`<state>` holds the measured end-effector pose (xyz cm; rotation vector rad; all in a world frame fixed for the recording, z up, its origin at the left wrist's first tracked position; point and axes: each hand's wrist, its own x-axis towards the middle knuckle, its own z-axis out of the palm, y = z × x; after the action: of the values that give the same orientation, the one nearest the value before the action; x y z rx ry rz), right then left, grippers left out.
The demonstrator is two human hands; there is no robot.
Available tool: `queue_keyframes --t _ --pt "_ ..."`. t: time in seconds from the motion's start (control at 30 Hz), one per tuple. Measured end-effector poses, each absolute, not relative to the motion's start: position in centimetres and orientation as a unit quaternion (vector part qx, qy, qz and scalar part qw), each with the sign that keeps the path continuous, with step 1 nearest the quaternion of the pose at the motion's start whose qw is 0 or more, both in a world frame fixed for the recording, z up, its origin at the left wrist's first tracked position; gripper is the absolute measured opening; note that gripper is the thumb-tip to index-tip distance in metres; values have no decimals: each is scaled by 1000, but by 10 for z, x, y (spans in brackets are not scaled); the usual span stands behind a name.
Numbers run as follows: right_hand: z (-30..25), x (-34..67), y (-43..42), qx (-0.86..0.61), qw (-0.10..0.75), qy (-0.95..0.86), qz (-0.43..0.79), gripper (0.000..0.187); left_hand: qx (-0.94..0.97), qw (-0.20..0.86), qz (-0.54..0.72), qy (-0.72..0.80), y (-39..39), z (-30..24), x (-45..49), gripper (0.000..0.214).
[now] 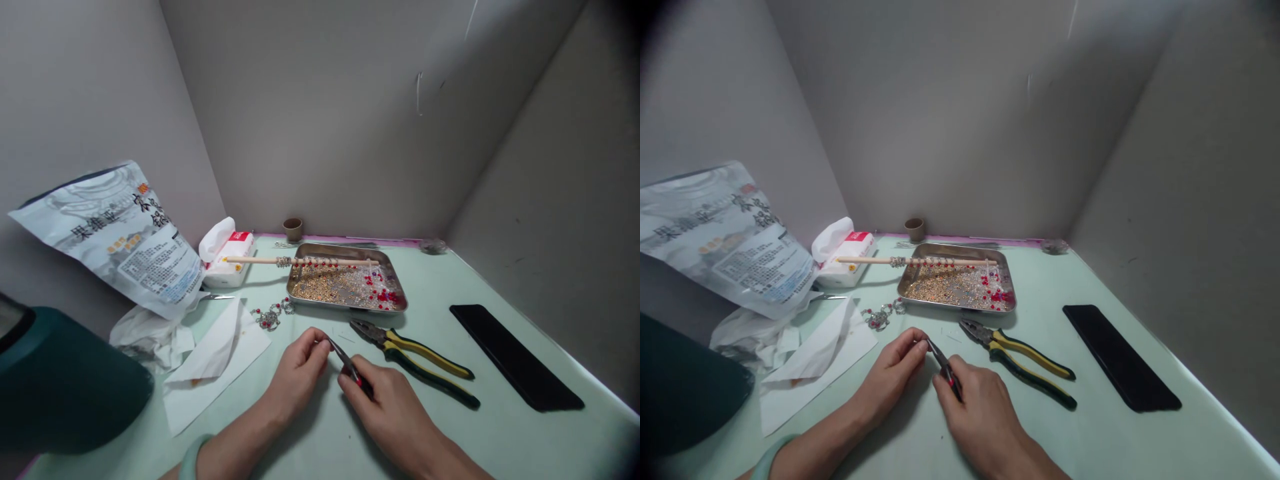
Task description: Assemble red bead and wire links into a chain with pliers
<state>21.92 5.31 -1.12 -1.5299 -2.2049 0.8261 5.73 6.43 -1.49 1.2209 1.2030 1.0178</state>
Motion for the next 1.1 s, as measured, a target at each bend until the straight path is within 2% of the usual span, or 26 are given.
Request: queue_keyframes --t 0.17,0.27,0.53,0.7,0.83,0.97,1.1 --pt "-16 212 50 -557 160 -792 193 25 449 609 446 479 62 -17 61 29" --pt "-17 212 49 -554 171 -791 195 25 403 659 452 447 63 -17 61 30" --pt "-8 217 56 -514 218 -697 451 31 367 710 431 418 66 -17 58 23" --pt "-8 220 57 -476 238 -657 534 28 364 717 433 408 66 -19 59 24" --pt "-12 218 55 -471 258 -614 579 27 398 684 442 424 65 -21 59 26" --pt "-7 217 53 -464 219 -511 690 24 439 647 449 434 64 -20 59 29" --pt "0 222 54 -379 182 -362 832 22 481 604 448 450 62 -15 58 31"
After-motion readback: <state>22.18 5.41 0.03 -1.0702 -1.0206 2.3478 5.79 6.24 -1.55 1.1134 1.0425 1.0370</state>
